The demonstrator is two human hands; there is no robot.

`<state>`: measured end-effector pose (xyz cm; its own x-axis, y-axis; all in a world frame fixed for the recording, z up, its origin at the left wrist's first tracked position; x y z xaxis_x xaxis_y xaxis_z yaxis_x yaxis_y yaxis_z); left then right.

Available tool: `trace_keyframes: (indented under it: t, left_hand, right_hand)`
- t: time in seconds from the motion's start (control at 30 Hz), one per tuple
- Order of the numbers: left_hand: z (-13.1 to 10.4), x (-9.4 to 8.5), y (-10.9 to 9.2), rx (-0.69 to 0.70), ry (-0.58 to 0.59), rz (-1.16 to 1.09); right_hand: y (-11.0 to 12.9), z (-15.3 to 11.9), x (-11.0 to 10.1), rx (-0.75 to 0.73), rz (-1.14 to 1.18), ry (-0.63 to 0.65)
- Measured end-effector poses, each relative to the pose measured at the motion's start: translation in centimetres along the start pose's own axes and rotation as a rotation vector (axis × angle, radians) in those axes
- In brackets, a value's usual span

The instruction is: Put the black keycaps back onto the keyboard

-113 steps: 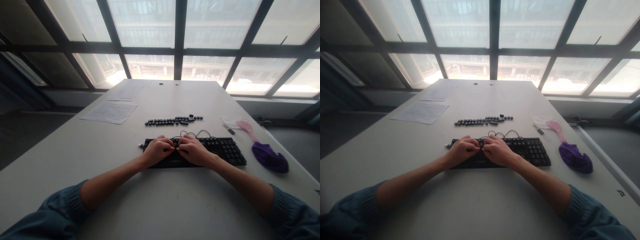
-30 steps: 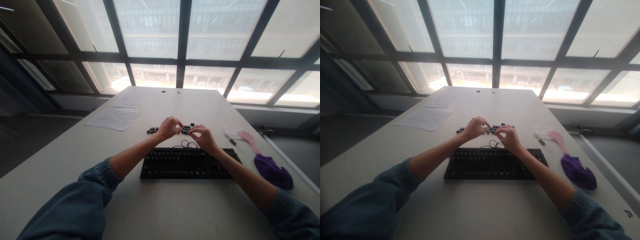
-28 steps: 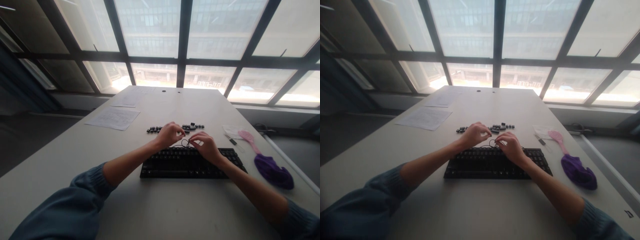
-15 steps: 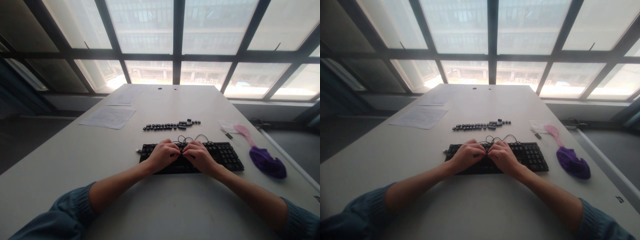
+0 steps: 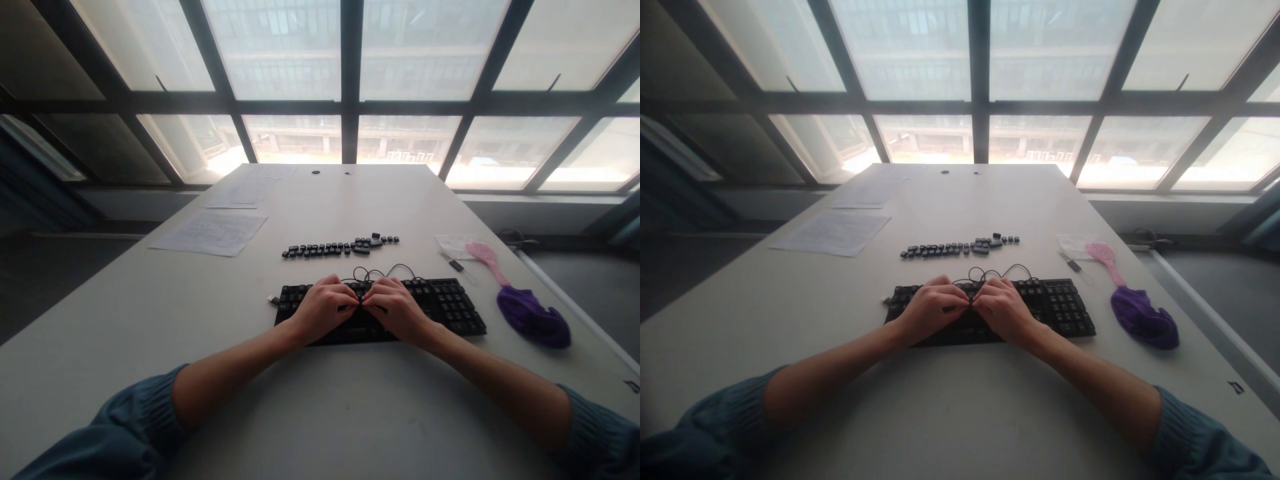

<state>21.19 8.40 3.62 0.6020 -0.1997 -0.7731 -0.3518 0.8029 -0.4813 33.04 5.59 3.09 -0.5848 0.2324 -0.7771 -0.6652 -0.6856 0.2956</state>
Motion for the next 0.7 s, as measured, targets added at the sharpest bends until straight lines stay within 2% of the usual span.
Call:
trace_keyframes:
  t: [0.2,0.7]
  left_hand:
    - [0.05,-0.05,-0.26,0.022,0.019,0.078]
    - [0.29,0.26,0.04,-0.029,0.069,0.062]
  right_hand:
    - [0.31,0.14,-0.16,-0.021,-0.03,0.001]
    - [0.23,0.54,-0.29,0.059,-0.043,0.055]
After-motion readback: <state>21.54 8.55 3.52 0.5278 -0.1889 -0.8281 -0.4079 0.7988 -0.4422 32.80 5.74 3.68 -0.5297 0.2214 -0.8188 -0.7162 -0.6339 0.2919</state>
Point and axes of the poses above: each hand's wrist, its own z-axis towards the middle knuckle, its own x-axis out of the palm, y = z × x, the point moved 9 cm from there along z, towards the middle knuckle, and after that the axes turned 6 degrees about -z, right-handed, at the moved point
